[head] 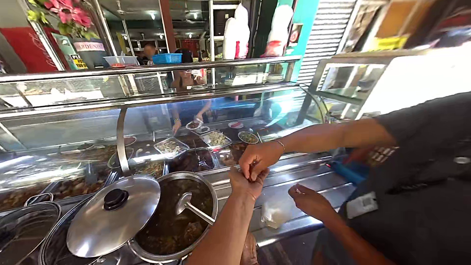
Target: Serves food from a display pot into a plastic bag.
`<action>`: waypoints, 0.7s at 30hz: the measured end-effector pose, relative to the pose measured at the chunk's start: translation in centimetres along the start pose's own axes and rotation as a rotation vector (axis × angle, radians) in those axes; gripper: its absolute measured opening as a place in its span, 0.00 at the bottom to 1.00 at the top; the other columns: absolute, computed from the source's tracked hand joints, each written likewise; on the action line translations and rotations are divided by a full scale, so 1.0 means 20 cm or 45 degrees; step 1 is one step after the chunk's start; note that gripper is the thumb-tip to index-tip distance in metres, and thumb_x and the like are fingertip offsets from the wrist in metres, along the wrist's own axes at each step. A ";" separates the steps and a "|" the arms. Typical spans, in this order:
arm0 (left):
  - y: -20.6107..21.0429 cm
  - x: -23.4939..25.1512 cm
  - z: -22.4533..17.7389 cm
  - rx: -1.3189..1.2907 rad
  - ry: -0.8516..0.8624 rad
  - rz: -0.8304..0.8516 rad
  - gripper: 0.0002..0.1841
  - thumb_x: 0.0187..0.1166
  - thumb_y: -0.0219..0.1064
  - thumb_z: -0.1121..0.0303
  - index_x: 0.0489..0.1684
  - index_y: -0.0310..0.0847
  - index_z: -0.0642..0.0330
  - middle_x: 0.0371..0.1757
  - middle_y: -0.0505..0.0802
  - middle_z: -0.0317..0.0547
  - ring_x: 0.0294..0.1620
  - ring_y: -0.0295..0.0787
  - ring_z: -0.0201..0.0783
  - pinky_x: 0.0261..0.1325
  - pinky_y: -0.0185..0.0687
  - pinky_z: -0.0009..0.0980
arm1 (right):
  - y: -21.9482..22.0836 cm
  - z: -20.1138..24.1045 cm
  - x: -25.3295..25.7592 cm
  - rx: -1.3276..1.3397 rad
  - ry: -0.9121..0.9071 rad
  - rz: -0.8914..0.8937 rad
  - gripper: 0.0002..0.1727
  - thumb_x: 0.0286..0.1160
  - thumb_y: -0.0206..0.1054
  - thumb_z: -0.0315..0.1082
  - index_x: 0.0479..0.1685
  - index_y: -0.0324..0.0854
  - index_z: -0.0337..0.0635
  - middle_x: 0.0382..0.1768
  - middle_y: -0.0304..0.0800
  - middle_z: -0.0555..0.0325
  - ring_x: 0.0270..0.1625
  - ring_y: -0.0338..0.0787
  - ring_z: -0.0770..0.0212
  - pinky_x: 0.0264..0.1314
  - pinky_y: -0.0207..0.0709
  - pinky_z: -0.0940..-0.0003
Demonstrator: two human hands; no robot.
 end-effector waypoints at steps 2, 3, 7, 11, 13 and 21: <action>-0.02 -0.02 0.02 -0.068 -0.026 0.009 0.32 0.90 0.36 0.37 0.51 0.74 0.58 0.42 0.87 0.54 0.42 0.90 0.53 0.46 0.90 0.51 | -0.01 -0.03 0.00 0.094 -0.069 -0.151 0.12 0.76 0.67 0.28 0.48 0.84 0.26 0.40 0.89 0.36 0.40 0.90 0.45 0.39 0.82 0.56; -0.03 -0.03 0.02 -0.078 -0.040 0.011 0.33 0.89 0.36 0.37 0.53 0.74 0.58 0.44 0.87 0.56 0.44 0.91 0.54 0.47 0.90 0.52 | -0.01 -0.03 -0.01 0.108 -0.095 -0.137 0.11 0.75 0.67 0.27 0.47 0.84 0.26 0.40 0.89 0.36 0.40 0.90 0.45 0.40 0.82 0.56; -0.04 -0.10 0.03 0.037 -0.143 0.057 0.45 0.85 0.27 0.29 0.60 0.76 0.64 0.48 0.92 0.55 0.47 0.94 0.50 0.52 0.90 0.44 | 0.30 -0.30 -0.10 0.010 -0.094 -0.202 0.15 0.70 0.69 0.31 0.45 0.90 0.25 0.44 0.95 0.34 0.47 0.96 0.36 0.50 0.86 0.42; -0.08 -0.18 -0.08 0.282 -0.238 0.073 0.28 0.91 0.47 0.43 0.43 0.80 0.60 0.33 0.90 0.44 0.25 0.88 0.32 0.28 0.86 0.24 | 0.47 -0.43 -0.12 -0.097 -0.307 -0.394 0.12 0.71 0.68 0.32 0.44 0.92 0.34 0.47 0.94 0.38 0.43 0.95 0.37 0.40 0.87 0.38; -0.10 -0.25 -0.25 0.519 -0.172 0.100 0.19 0.92 0.52 0.52 0.34 0.76 0.54 0.19 0.77 0.33 0.09 0.68 0.23 0.12 0.66 0.15 | 0.45 -0.40 -0.12 -0.112 -0.377 -0.405 0.05 0.66 0.70 0.27 0.35 0.91 0.37 0.42 0.93 0.41 0.34 0.94 0.41 0.29 0.86 0.41; -0.40 -0.58 -1.72 2.346 0.775 -0.591 0.22 0.92 0.55 0.52 0.52 0.88 0.62 0.38 0.90 0.53 0.36 0.87 0.48 0.40 0.83 0.47 | 0.47 -0.42 -0.20 0.150 -0.209 -0.304 0.08 0.72 0.67 0.28 0.38 0.87 0.31 0.33 0.90 0.43 0.32 0.91 0.49 0.36 0.86 0.51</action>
Point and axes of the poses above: each hand's wrist, its own x-axis towards the middle knuckle, its own y-axis out of the palm, z = x × y, the point moved 8 cm from there along x, towards the middle knuckle
